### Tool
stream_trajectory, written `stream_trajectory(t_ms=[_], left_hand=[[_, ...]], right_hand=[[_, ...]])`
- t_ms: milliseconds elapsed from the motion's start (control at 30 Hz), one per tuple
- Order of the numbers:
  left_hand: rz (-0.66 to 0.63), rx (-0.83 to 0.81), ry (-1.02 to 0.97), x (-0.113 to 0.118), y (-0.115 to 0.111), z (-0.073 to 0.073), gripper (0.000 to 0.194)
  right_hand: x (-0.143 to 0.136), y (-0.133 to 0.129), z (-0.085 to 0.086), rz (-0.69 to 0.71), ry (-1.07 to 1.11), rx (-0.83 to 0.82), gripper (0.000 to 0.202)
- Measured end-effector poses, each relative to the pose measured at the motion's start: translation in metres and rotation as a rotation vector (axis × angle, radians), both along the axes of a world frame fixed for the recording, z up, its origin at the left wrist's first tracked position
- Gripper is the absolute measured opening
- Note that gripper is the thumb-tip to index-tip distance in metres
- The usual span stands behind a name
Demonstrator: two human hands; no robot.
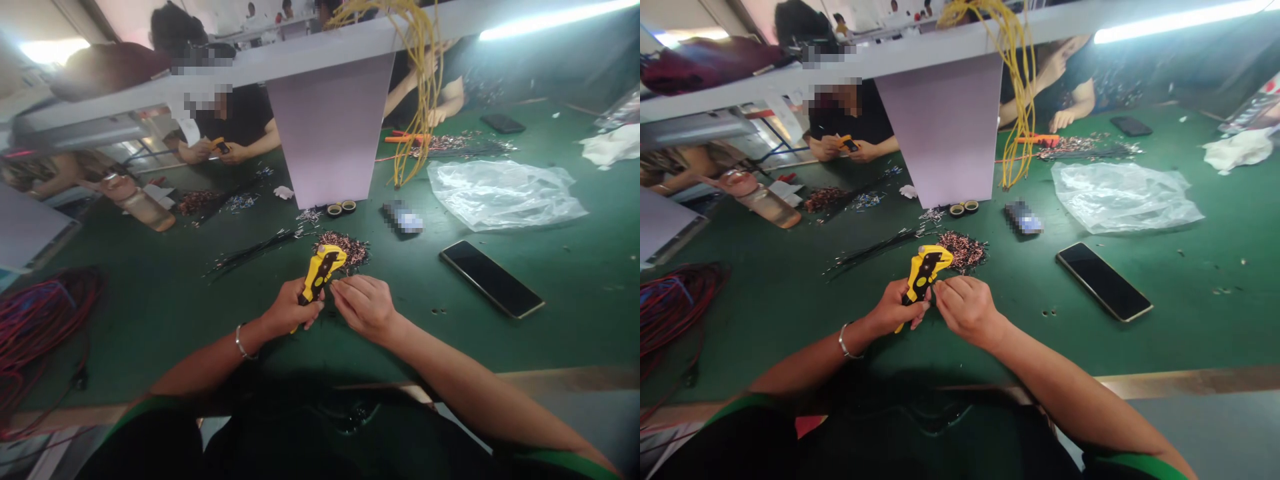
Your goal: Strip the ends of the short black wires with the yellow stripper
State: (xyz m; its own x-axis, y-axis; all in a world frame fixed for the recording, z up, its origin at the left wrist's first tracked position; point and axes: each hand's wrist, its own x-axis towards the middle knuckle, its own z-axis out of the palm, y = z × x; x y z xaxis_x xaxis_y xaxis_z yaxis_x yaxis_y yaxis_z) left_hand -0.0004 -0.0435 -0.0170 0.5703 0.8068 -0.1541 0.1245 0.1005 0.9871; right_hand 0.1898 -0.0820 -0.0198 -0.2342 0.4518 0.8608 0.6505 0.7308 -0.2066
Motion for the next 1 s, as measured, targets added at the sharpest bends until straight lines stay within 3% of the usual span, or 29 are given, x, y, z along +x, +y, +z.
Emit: stream_trajectory(t_ms=[167,500,633,800,1000], left_hand=[[-0.082,-0.162,-0.088,0.002,0.003,0.005,0.028],[-0.167,-0.014,-0.056,0.003,0.008,0.012,0.027],[-0.102,0.004,-0.01,0.001,0.006,0.008,0.028],[0.0,0.142,0.198,0.0,0.008,0.003,0.02],[-0.083,-0.176,-0.126,-0.001,0.015,0.002,0.032]], right_hand=[[0.0,0.002,-0.004,-0.013,0.056,-0.036,0.016],[0.001,0.003,-0.007,-0.01,0.067,-0.043,0.015],[0.0,0.002,-0.007,0.002,0.075,-0.065,0.016],[0.0,0.002,-0.005,0.01,0.108,-0.078,0.016],[0.002,0.005,-0.002,-0.008,0.323,-0.264,0.017]])
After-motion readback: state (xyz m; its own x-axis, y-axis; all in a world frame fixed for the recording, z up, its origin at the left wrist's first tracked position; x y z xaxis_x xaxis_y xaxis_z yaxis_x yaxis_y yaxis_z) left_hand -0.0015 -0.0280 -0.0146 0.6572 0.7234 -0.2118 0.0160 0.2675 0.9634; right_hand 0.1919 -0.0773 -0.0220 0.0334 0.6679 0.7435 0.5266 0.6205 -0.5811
